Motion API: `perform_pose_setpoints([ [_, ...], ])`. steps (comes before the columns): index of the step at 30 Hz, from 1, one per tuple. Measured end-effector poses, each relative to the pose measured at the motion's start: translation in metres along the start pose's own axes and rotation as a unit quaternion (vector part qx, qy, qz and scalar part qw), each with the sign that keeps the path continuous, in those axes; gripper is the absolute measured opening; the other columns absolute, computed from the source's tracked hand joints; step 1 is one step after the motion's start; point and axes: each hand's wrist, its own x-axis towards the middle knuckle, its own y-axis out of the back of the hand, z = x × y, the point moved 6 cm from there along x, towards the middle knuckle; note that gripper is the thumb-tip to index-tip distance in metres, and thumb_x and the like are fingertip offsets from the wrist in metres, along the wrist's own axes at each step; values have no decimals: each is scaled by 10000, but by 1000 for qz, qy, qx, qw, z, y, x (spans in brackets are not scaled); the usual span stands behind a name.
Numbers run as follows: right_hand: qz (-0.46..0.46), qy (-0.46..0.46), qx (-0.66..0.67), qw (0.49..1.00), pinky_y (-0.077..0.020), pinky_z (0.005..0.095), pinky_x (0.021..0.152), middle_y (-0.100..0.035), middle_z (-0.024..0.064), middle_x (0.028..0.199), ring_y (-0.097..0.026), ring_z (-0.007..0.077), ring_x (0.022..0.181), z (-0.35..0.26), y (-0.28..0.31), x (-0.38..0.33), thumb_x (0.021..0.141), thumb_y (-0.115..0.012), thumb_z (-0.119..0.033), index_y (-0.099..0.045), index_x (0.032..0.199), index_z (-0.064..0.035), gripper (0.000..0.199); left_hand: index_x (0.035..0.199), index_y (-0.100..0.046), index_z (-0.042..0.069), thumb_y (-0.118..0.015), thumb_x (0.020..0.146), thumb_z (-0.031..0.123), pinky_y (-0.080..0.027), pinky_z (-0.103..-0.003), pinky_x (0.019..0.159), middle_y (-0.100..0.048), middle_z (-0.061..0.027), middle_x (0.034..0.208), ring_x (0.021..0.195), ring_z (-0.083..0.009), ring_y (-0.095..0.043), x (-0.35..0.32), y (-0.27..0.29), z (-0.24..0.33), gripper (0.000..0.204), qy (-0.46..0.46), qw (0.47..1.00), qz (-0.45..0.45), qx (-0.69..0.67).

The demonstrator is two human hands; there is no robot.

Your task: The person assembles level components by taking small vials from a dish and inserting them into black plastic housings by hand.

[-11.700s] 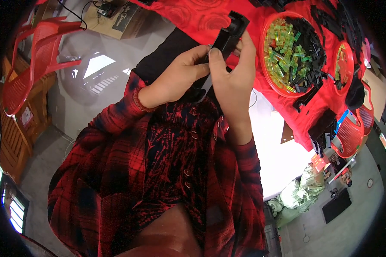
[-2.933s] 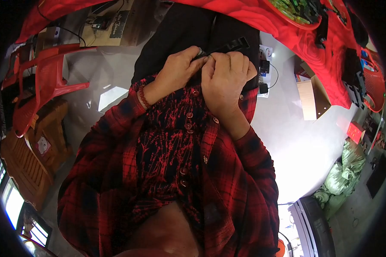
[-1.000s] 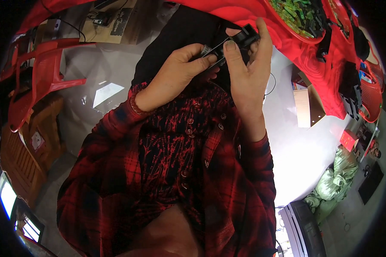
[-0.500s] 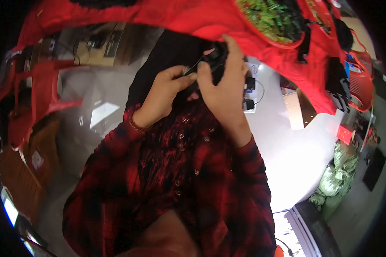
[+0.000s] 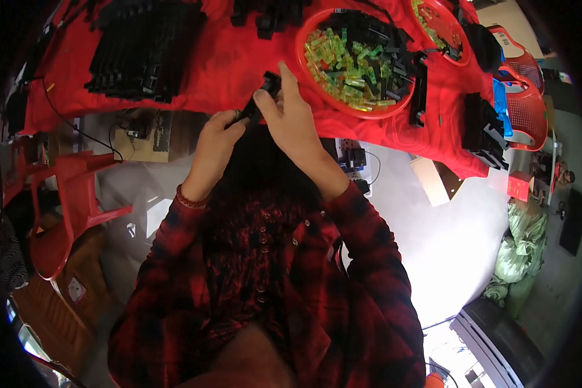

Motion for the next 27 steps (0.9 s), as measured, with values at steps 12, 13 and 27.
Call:
perform_pose_setpoints([
  [12, 168, 85, -559, 807, -509, 460, 751, -648, 141, 897, -656, 345, 851, 1, 111, 83, 880, -660, -251, -623, 871, -64, 191, 967, -599, -6, -703, 822, 134, -480, -450, 763, -631, -168, 903, 887, -364, -589, 46, 12, 34, 227, -80, 968, 101, 215],
  [13, 167, 84, -559, 808, -509, 460, 751, -648, 141, 897, -656, 345, 851, 3, 111, 84, 880, -660, -251, -623, 871, -64, 191, 967, -599, -6, -703, 822, 134, -480, -450, 763, -631, -168, 903, 887, -364, -589, 48, 10, 33, 227, -78, 968, 101, 215],
  [27, 72, 35, -453, 888, -539, 417, 653, -689, 197, 840, -688, 364, 719, -21, 107, 78, 868, -661, -156, -597, 934, -17, 166, 919, -608, 4, -689, 782, 132, -478, -452, 739, -643, -170, 894, 864, -373, -602, 66, 13, 25, 205, -82, 974, 95, 188],
])
